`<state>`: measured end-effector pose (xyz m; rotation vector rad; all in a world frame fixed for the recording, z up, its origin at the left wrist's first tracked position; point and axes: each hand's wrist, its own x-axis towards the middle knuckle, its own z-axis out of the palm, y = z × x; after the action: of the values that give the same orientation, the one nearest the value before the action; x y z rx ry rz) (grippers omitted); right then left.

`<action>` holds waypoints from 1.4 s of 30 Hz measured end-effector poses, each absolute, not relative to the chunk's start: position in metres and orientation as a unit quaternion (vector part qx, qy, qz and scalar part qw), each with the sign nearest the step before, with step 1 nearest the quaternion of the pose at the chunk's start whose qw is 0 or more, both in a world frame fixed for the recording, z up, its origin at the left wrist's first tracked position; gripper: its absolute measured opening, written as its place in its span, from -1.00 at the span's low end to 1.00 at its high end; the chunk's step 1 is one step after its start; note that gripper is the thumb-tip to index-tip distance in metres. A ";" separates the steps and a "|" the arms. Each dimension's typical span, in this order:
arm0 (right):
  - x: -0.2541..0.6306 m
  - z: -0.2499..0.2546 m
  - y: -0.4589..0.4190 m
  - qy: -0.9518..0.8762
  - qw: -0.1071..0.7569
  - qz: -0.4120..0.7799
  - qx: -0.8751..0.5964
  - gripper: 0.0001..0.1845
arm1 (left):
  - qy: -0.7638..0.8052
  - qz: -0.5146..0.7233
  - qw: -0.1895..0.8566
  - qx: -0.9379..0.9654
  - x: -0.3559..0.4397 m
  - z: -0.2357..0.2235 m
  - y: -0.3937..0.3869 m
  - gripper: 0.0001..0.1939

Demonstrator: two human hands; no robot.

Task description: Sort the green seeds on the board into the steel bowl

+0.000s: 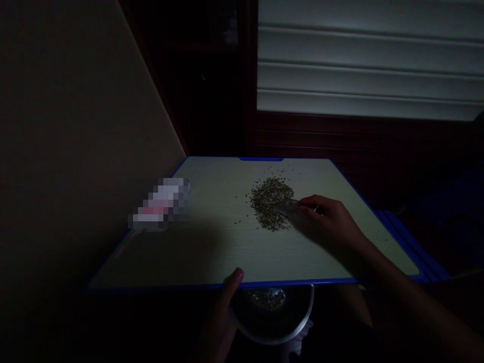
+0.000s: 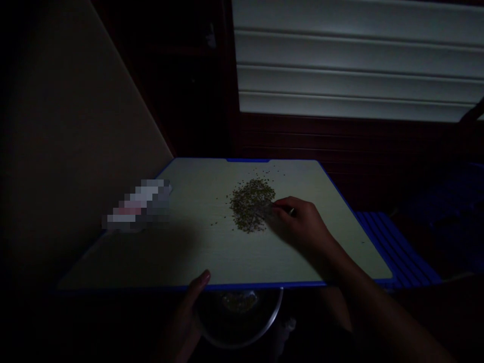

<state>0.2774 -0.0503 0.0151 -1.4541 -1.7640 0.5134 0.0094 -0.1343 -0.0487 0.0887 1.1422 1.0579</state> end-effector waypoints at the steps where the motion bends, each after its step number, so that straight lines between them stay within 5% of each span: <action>1: 0.279 0.016 -0.048 -0.691 0.384 0.205 -0.577 -0.78 | 0.510 0.479 0.713 0.040 0.009 -0.049 -0.134 -0.69; 7: 0.277 0.010 -0.044 -0.715 0.382 0.211 -0.546 -0.78 | 0.511 0.479 0.713 0.030 0.009 -0.052 -0.135 -0.59; 19: 0.267 0.008 -0.058 -0.791 0.379 0.197 -0.437 -0.81 | 0.543 0.454 0.706 0.029 0.018 -0.015 -0.133 -0.84; 27: 0.265 0.009 -0.062 -0.803 0.370 0.154 -0.442 -0.77 | 0.638 0.466 0.585 0.183 0.002 -0.049 -0.146 -0.59; 42: 0.262 0.008 -0.063 -0.820 0.373 0.172 -0.399 -0.82 | 0.647 0.437 0.568 0.258 -0.012 -0.073 -0.147 -0.54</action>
<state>0.2619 -0.0632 0.0081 -1.0221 -2.0997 0.4419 -0.0119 -0.1473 -0.0733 0.6064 1.5207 1.0276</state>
